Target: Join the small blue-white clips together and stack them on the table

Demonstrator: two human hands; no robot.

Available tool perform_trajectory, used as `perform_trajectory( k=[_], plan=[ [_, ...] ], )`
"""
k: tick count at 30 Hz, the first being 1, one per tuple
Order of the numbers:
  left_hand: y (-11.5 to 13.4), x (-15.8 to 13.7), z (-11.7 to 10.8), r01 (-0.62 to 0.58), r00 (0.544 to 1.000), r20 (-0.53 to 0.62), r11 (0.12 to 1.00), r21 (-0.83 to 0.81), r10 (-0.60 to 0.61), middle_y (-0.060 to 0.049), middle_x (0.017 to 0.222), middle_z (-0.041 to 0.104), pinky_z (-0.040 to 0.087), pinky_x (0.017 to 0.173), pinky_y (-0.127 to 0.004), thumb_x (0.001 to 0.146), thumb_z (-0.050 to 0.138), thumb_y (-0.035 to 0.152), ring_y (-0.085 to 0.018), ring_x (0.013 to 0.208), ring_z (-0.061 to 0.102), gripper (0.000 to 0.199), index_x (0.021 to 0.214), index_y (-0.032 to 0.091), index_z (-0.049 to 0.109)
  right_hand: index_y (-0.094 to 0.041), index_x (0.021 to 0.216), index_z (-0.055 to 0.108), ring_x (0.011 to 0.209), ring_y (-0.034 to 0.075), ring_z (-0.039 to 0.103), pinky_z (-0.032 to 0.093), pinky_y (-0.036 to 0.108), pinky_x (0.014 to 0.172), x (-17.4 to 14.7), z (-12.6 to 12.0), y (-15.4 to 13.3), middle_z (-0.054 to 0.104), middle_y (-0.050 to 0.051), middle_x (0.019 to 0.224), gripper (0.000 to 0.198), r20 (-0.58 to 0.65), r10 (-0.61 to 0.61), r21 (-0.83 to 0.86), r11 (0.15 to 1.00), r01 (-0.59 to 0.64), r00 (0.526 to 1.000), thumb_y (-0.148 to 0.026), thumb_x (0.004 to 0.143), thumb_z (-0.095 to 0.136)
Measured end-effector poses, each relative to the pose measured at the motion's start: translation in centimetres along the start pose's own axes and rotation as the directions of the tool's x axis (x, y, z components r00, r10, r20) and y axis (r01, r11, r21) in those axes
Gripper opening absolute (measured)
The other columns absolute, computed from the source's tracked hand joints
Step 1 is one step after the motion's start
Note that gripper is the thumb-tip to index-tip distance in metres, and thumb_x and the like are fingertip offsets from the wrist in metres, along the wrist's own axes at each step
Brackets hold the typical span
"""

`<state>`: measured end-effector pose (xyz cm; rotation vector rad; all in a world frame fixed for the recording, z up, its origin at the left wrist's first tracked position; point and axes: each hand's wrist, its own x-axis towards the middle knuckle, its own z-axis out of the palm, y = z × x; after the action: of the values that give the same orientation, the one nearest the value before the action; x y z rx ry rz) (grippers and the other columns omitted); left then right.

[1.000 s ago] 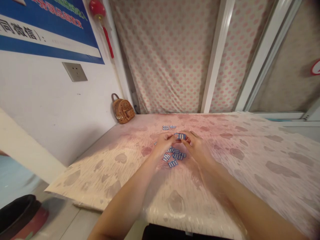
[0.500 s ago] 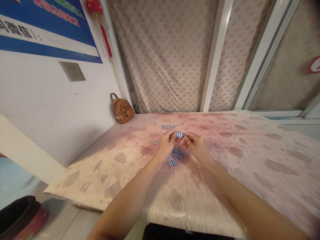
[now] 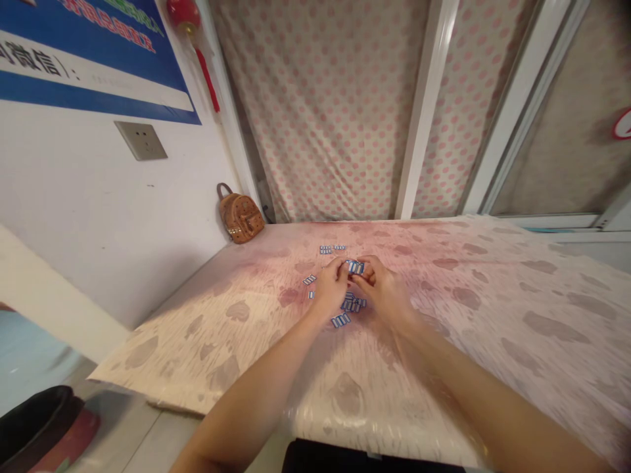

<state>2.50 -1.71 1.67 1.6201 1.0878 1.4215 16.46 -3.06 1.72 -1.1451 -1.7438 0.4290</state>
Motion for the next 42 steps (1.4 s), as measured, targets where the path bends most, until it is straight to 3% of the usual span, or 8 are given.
perform_trajectory(
  k=[5,12,17,23,30,34,38,42],
  plan=[
    [-0.1,-0.1,0.1,0.021,1.0,0.017,0.997,-0.068,-0.02,-0.006,0.096,0.068,0.055,0.066,-0.028,0.093,0.049,0.032,-0.018,0.077,0.064,0.023,0.1,0.018,0.067,-0.025,0.115,0.059,0.068,0.017,0.058,0.043,0.029,0.063,0.0,-0.3,0.0,0.064,0.004,0.09,0.029,-0.004,-0.053,-0.157,0.986,0.052,0.999,-0.028,0.087,0.055],
    [0.6,-0.3,0.1,0.034,0.999,0.027,0.991,-0.132,-0.031,-0.008,0.107,0.069,0.056,0.067,-0.026,0.093,0.051,0.032,-0.017,0.081,0.066,0.025,0.108,0.018,0.066,-0.024,0.106,0.059,0.069,0.017,0.056,0.041,0.028,0.062,0.0,-0.5,-0.1,0.062,0.003,0.085,0.02,-0.017,-0.089,-0.159,0.984,0.085,0.996,-0.027,0.087,0.052],
    [1.1,-0.4,0.1,0.03,0.999,0.031,0.987,-0.157,-0.026,-0.007,0.097,0.068,0.055,0.068,-0.024,0.095,0.052,0.032,-0.015,0.077,0.066,0.022,0.105,0.017,0.064,-0.022,0.107,0.058,0.067,0.016,0.056,0.043,0.029,0.063,0.3,-0.2,0.3,0.061,0.001,0.077,0.024,-0.051,-0.026,-0.02,0.999,0.025,0.998,-0.03,0.085,0.057],
    [1.0,-0.6,0.2,-0.023,1.0,0.015,0.995,-0.095,0.024,-0.007,0.097,0.069,0.055,0.072,-0.028,0.097,0.047,0.036,-0.017,0.08,0.068,0.023,0.109,0.019,0.059,-0.021,0.085,0.061,0.057,0.014,0.054,0.044,0.028,0.057,0.6,-0.3,-0.1,0.06,-0.001,0.066,0.02,0.024,0.146,0.276,0.95,-0.147,0.989,-0.04,0.084,0.055],
    [0.5,-0.9,0.4,-0.096,0.995,0.029,0.994,0.058,0.094,-0.007,0.102,0.071,0.053,0.085,-0.032,0.096,0.05,0.042,-0.021,0.089,0.068,0.035,0.124,0.025,0.062,-0.021,0.069,0.056,0.055,0.014,0.055,0.044,0.028,0.06,0.8,-0.6,-0.6,0.057,-0.002,0.058,0.019,0.016,0.155,0.341,0.928,-0.152,0.988,-0.035,0.083,0.055],
    [0.6,-0.5,0.5,0.088,0.996,-0.003,0.982,-0.169,-0.09,-0.012,0.101,0.071,0.055,0.079,-0.034,0.097,0.044,0.051,-0.022,0.085,0.069,0.047,0.122,0.016,0.062,-0.02,0.074,0.06,0.057,0.014,0.055,0.045,0.028,0.061,0.8,-0.5,-0.3,0.058,-0.001,0.061,0.018,-0.021,0.125,0.356,0.928,-0.11,0.992,-0.034,0.085,0.055],
    [0.7,-0.1,0.5,0.29,0.955,0.095,0.827,-0.482,-0.279,-0.014,0.102,0.072,0.055,0.085,-0.034,0.095,0.047,0.054,-0.021,0.088,0.07,0.049,0.113,0.012,0.065,-0.021,0.094,0.069,0.063,0.015,0.057,0.047,0.028,0.062,0.4,-0.2,-0.1,0.066,0.002,0.076,0.021,-0.065,0.053,0.282,0.959,-0.033,0.996,-0.035,0.088,0.054],
    [0.8,-0.3,0.8,0.325,0.94,0.131,0.71,-0.625,-0.315,-0.014,0.1,0.071,0.054,0.089,-0.035,0.091,0.06,0.043,-0.02,0.087,0.07,0.036,0.104,0.01,0.066,-0.023,0.101,0.071,0.072,0.016,0.063,0.05,0.029,0.066,0.1,0.1,0.1,0.071,0.005,0.095,0.024,-0.062,0.01,0.265,0.964,0.007,0.998,-0.034,0.089,0.053]
  ],
)
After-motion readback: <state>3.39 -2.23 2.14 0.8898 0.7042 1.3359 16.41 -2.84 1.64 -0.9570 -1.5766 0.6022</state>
